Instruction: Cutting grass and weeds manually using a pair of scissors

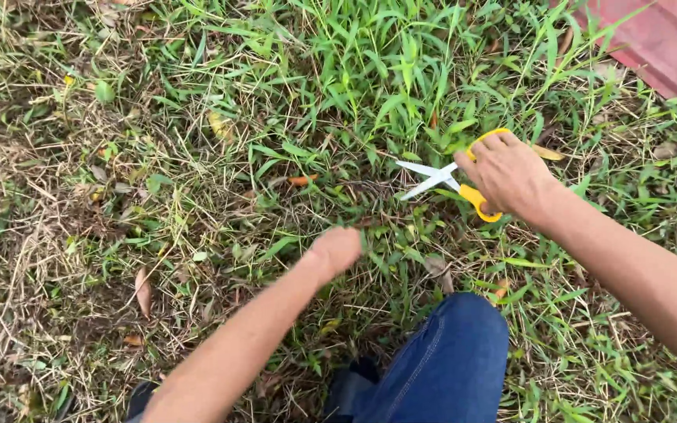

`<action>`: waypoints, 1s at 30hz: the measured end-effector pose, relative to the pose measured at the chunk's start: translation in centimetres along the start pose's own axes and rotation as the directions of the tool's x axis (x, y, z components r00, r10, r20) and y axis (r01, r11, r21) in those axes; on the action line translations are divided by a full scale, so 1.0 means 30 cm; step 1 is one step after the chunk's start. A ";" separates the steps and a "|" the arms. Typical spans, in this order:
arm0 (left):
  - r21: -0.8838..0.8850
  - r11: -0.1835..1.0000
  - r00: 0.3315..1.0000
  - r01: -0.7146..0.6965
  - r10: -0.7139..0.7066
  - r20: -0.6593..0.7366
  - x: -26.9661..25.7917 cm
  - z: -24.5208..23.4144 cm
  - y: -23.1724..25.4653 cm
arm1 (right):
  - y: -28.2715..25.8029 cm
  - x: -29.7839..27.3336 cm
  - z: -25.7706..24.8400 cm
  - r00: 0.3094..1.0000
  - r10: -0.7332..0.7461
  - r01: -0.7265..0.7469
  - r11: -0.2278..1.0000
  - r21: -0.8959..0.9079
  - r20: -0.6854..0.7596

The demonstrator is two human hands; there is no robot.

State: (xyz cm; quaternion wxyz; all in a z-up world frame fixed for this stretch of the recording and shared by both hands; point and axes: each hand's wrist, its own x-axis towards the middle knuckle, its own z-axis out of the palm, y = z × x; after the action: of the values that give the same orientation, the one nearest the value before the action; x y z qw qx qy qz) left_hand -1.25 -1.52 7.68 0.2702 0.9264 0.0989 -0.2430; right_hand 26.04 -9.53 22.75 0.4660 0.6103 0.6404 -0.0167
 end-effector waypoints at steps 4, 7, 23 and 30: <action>-0.104 0.987 0.983 0.123 -0.136 -0.127 0.079 0.071 -0.185 | -0.070 -0.070 -0.170 0.982 -0.125 0.130 0.991 -0.029 0.142; 0.643 0.765 0.999 -0.038 0.050 -0.001 -0.054 -0.035 -0.163 | -0.209 -0.008 -0.139 0.967 -0.229 0.226 0.973 0.042 0.110; -0.142 0.988 0.993 0.069 -0.081 -0.082 -0.076 -0.051 -0.138 | -0.512 0.176 0.090 0.915 -0.402 0.398 0.881 0.255 -0.040; 0.268 0.963 1.000 0.007 -0.002 -0.016 0.039 0.104 -0.139 | -0.507 0.140 0.019 0.906 -0.422 0.411 0.858 0.308 -0.033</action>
State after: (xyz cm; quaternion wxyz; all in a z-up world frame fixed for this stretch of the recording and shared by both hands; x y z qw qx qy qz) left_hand -2.78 0.30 2.90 0.1411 0.9560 0.0693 -0.2476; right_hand 14.99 -10.51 11.50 0.3618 0.5220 0.7382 -0.2274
